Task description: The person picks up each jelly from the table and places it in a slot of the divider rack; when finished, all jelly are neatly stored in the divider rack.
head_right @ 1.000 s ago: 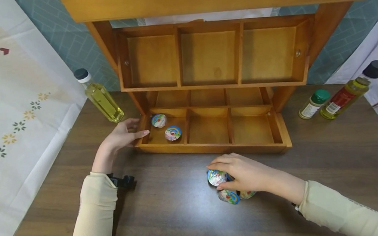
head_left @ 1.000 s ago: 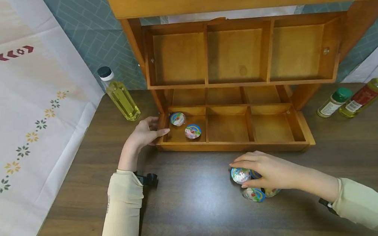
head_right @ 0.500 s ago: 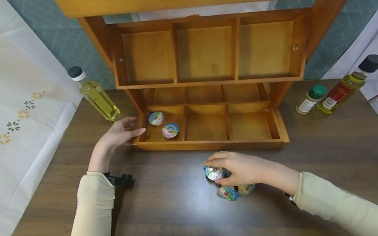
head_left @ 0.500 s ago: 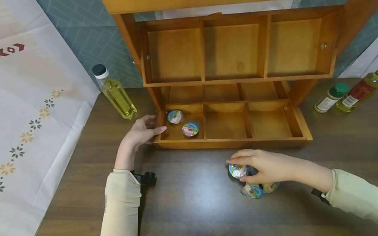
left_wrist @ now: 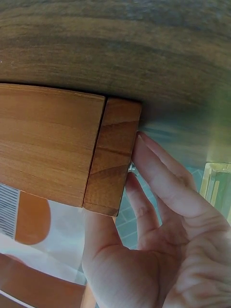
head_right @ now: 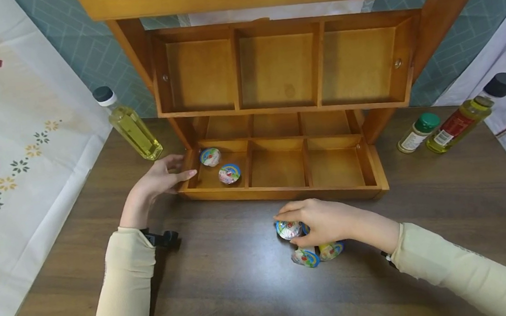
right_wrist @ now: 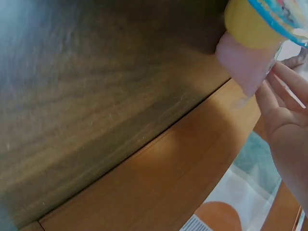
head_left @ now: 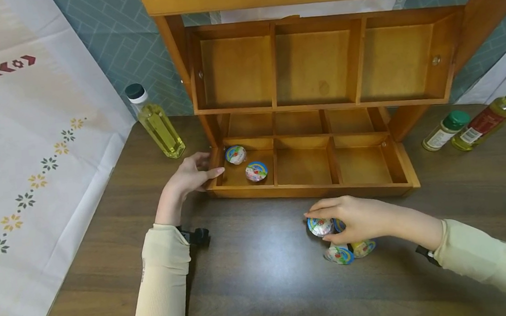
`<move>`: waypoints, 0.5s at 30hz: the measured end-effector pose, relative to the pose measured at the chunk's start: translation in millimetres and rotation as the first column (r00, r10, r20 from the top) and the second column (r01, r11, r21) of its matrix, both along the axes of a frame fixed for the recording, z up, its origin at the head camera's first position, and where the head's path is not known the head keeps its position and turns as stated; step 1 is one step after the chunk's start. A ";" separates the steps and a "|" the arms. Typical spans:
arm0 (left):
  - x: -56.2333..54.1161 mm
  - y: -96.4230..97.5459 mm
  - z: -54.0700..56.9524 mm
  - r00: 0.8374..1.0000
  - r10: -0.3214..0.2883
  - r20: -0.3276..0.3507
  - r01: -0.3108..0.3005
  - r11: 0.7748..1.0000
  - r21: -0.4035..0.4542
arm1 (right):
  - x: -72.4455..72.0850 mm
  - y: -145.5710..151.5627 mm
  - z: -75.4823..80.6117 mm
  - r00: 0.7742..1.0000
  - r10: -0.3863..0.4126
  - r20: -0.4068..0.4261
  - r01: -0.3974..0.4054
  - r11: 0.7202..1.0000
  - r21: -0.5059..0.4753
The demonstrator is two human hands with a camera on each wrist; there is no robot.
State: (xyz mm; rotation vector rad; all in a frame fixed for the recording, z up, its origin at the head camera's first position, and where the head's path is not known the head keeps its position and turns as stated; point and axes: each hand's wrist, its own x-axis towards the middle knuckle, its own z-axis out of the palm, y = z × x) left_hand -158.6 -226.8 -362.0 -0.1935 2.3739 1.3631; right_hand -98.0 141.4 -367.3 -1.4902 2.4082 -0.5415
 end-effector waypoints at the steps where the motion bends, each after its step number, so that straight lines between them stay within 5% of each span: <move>1: -0.3 0.3 -0.1 1.000 0.001 0.003 -0.001 1.000 0.001 | -0.7 0.2 1.0 1.000 0.001 -0.012 -0.002 1.000 -0.008; 9: -0.4 -0.6 0.6 1.000 0.003 0.007 -0.003 1.000 0.002 | -8.6 2.5 13.3 0.990 0.038 -0.136 -0.050 0.995 -0.084; 15: -1.2 -1.4 -0.9 1.000 0.001 0.003 -0.001 1.000 0.021 | -14.9 5.0 23.8 0.982 -0.006 -0.188 -0.018 0.992 -0.129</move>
